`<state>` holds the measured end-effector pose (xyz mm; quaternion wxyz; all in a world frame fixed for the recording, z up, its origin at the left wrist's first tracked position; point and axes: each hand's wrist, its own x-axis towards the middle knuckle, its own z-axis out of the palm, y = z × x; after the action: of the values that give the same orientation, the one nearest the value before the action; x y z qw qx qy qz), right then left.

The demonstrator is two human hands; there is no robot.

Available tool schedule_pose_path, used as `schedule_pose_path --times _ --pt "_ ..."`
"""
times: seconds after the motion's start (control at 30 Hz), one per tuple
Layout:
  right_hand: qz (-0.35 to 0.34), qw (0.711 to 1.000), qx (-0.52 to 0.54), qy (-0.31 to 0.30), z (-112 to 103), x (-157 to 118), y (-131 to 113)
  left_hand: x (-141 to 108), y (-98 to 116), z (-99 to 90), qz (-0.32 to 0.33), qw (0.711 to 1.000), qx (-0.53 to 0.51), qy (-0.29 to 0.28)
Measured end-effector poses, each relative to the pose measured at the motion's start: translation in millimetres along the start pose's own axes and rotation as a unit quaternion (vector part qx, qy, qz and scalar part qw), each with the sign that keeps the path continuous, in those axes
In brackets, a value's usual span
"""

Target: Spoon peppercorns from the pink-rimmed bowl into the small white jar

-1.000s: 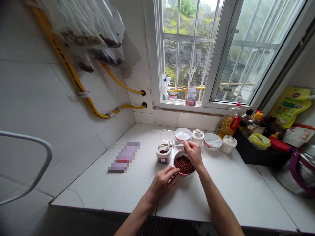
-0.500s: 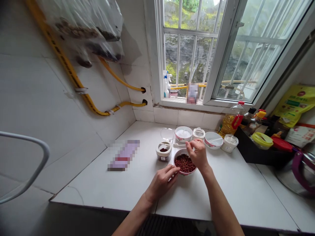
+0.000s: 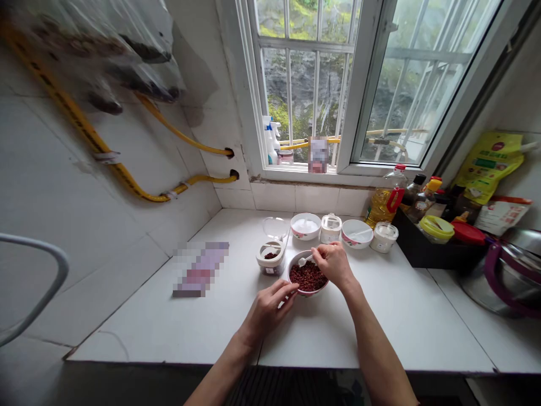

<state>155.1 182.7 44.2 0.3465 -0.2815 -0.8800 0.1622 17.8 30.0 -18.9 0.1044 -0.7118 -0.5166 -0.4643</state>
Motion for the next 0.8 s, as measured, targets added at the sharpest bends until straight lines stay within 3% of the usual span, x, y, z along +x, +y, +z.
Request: schedule_pose_path --times 0.13,0.4,0.63,0.8 --pt "0.020 0.999 0.029 0.001 -4.3 1.6 1.3 -0.4 -0.5 -0.1 0.002 1.000 -0.001 0.001" --pt "0.031 0.996 0.071 -0.045 7.1 0.4 -4.1 -0.8 0.9 -0.5 -0.011 1.000 0.011 -0.008" --pt "0.086 0.985 0.128 -0.077 3.5 -0.8 -5.3 -0.4 0.8 -0.2 -0.004 1.000 0.014 0.000" --pt "0.112 0.980 0.153 -0.067 2.0 -0.3 -4.9 -1.3 -0.4 0.9 -0.002 1.000 0.006 0.005"
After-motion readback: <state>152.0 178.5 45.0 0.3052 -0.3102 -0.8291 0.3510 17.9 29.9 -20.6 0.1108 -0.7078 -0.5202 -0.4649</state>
